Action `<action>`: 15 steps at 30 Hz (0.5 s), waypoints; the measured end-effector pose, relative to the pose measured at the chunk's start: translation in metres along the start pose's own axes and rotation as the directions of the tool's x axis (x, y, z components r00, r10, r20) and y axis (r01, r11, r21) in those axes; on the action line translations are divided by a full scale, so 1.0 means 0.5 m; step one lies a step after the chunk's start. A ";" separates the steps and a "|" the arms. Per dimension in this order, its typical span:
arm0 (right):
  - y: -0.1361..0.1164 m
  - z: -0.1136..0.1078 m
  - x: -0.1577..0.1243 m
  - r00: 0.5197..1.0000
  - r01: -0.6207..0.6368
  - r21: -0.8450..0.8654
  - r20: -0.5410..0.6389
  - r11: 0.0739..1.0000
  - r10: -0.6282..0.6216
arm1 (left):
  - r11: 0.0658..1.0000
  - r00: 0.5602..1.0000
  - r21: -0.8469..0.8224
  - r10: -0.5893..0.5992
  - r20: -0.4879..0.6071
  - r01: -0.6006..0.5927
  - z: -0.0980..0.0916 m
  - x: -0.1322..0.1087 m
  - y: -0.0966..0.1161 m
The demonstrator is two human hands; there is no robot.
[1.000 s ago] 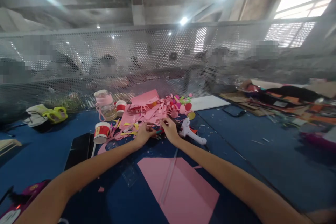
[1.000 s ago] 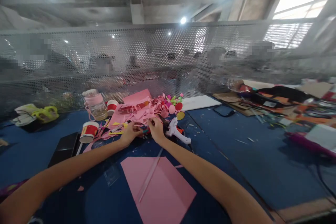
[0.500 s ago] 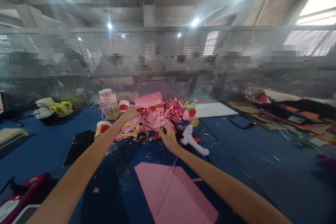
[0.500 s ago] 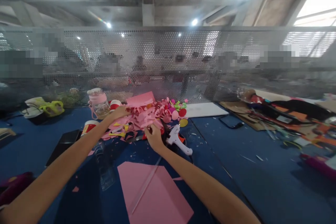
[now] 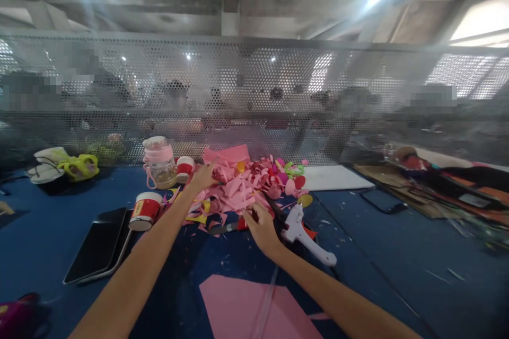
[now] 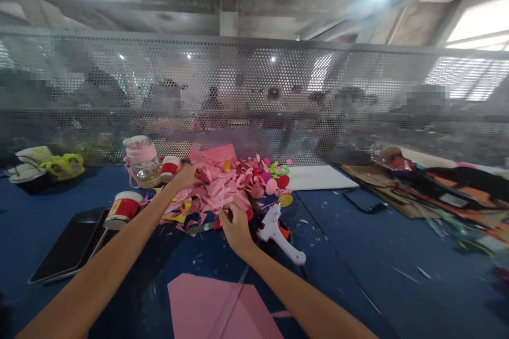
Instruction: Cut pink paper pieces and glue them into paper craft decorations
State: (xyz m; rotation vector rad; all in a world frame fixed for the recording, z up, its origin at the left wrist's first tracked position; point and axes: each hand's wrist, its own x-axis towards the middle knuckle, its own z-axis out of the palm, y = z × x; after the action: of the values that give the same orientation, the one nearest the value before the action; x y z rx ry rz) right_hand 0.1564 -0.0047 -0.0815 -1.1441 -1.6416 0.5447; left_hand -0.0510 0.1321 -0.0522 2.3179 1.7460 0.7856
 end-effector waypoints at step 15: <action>-0.004 0.001 0.002 0.999 -0.023 -0.029 0.046 0.999 0.025 | 0.980 0.974 -0.055 0.183 -0.135 -0.192 -0.049 0.021 -0.013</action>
State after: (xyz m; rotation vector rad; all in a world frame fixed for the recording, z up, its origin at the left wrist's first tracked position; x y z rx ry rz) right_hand 0.1548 -0.0048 -0.0797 -1.1813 -1.6819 0.5686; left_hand -0.0664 0.1391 -0.0307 2.4627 1.5348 1.0311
